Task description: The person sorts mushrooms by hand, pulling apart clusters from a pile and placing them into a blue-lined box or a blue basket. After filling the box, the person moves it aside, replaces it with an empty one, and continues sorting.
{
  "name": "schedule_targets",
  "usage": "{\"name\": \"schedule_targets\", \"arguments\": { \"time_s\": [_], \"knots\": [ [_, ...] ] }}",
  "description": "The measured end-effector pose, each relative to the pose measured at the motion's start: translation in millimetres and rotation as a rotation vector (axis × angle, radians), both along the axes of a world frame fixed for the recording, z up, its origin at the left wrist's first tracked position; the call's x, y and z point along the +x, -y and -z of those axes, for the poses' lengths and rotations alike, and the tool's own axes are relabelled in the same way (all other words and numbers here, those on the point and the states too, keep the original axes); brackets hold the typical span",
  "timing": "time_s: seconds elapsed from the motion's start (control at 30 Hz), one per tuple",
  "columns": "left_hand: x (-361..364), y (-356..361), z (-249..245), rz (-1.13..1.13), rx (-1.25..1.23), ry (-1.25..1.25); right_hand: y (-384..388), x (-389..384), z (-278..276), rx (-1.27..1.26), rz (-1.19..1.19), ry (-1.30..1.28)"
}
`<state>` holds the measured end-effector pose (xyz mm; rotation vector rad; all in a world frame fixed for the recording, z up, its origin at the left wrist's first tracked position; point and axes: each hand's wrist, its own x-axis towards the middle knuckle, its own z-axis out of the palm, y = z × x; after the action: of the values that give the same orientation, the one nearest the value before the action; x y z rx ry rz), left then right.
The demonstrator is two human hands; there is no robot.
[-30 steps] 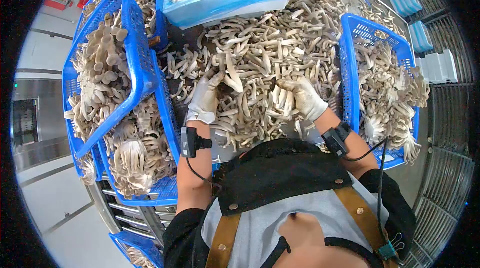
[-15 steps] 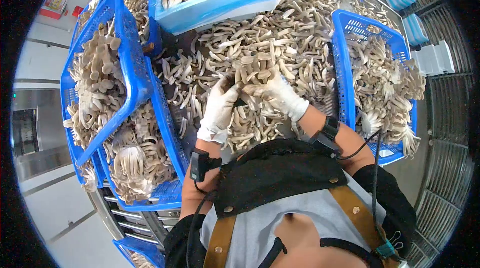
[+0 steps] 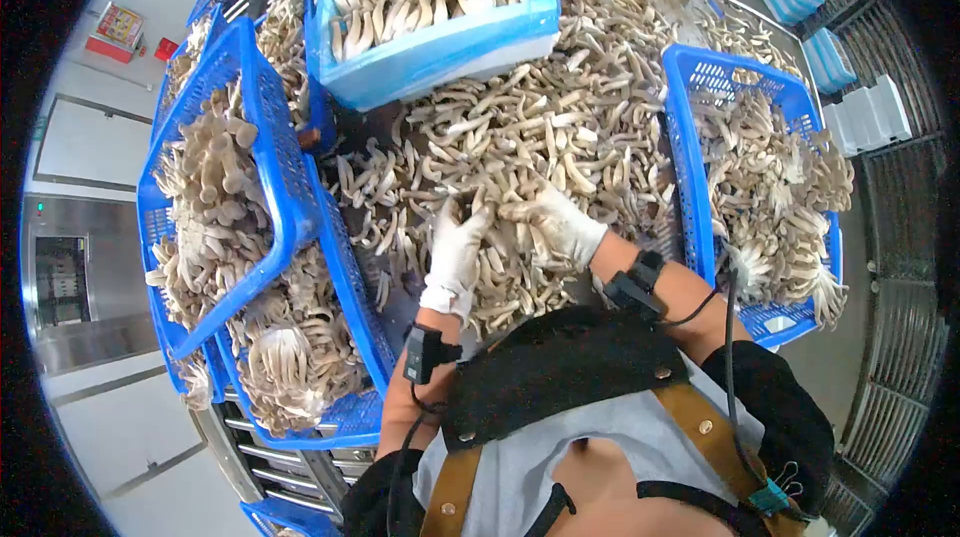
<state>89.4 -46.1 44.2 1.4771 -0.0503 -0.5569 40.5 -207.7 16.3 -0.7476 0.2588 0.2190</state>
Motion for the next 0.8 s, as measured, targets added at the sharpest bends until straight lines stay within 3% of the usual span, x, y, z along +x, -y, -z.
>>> {"name": "schedule_targets", "arguments": {
  "time_s": [0.1, 0.17, 0.2, 0.23, 0.3, 0.37, 0.4, 0.47, 0.5, 0.53, 0.6, 0.63, 0.67, 0.7, 0.77, 0.8],
  "knots": [
    [-0.5, -5.1, -15.7, -0.086, -0.025, -0.060, 12.7, -4.0, -8.4, -0.128, -0.036, -0.035],
    [12.6, -28.6, 35.4, -0.084, 0.468, 0.118, 21.9, -4.6, -15.6, -0.198, -0.077, -0.144],
    [7.4, -29.0, 20.4, -0.016, 0.736, 0.280, 21.2, -2.9, -14.2, -0.286, -0.013, -0.139],
    [2.3, -29.6, 26.2, 0.030, 0.686, 0.331, 26.3, -1.3, -12.6, -0.358, -0.111, -0.173],
    [-12.4, -21.5, 25.6, 0.156, 0.581, 0.517, 22.2, -4.7, -20.7, 0.095, -0.075, -0.231],
    [-29.3, 1.1, 20.6, 0.289, 0.299, 0.475, 8.4, -3.1, -0.1, -0.257, -0.024, -0.109],
    [-35.5, 12.2, 29.4, 0.348, 0.329, 0.479, 0.0, -3.0, 5.3, 0.019, 0.037, -0.239],
    [-26.4, 25.6, 38.4, 0.259, 0.347, 0.559, 13.3, 14.5, 21.3, -0.061, -0.080, -0.263],
    [-14.2, 30.0, 28.9, 0.261, 0.334, 0.568, 19.8, 23.3, 9.8, -0.253, -0.075, -0.126],
    [1.4, 34.6, 18.0, 0.244, 0.369, 0.617, 22.5, 36.1, -36.8, -0.269, -0.071, -0.214],
    [43.4, 47.5, -16.1, 0.194, 0.265, 0.672, 37.2, 77.8, -65.3, -0.266, -0.056, -0.083],
    [64.8, 56.3, -43.2, 0.167, 0.182, 0.642, 43.3, 105.4, -74.5, -0.354, -0.069, -0.029],
    [88.0, 64.2, -61.2, 0.145, 0.190, 0.676, 52.5, 121.9, -119.5, -0.561, -0.133, 0.019],
    [111.7, 72.6, -77.3, 0.124, 0.198, 0.713, 63.1, 145.9, -114.4, -0.612, -0.082, 0.244],
    [157.3, 91.3, -107.0, 0.110, 0.117, 0.668, 75.6, 194.9, -136.0, -0.586, 0.017, 0.400],
    [186.2, 104.4, -97.6, 0.042, 0.091, 0.710, 88.9, 215.1, -150.2, -0.791, -0.025, 0.445]
  ]
}}
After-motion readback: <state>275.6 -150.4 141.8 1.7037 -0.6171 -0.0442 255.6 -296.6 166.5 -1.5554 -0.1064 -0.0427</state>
